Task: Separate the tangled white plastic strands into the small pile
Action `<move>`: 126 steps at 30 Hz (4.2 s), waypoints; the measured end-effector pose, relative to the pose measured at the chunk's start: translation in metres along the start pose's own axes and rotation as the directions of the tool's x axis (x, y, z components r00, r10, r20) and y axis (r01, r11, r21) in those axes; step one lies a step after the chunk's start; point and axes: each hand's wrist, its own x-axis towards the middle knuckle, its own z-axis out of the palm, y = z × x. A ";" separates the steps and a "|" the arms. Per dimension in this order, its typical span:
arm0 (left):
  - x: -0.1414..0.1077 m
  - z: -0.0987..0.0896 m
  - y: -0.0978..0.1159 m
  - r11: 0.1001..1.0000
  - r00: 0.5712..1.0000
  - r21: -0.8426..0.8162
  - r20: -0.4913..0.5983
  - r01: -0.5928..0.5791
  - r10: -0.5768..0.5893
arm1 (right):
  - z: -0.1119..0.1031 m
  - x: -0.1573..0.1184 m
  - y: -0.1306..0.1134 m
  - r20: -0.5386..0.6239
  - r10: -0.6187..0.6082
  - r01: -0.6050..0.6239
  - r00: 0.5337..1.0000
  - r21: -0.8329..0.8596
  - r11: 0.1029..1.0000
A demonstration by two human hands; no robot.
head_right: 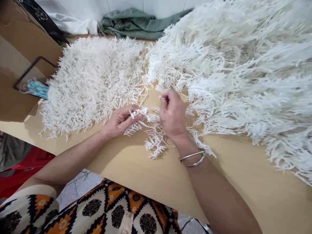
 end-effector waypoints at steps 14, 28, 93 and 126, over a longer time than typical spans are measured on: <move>0.002 0.004 -0.011 0.953 0.962 -0.190 -0.099 0.235 -0.256 | -0.011 -0.005 -0.022 0.249 -0.049 -0.020 0.967 0.269 0.963; 0.004 -0.002 -0.003 0.995 0.996 0.054 0.019 0.086 -0.087 | -0.002 -0.005 -0.017 0.232 -0.032 0.060 0.972 -0.116 0.991; 0.005 0.005 0.004 0.976 0.992 0.177 -0.005 0.128 -0.129 | -0.003 -0.013 -0.027 0.273 0.062 -0.096 0.960 0.115 0.989; 0.004 0.014 0.004 0.976 0.996 0.207 -0.061 0.072 -0.060 | -0.020 -0.003 -0.035 0.192 -0.187 0.158 0.963 0.157 0.975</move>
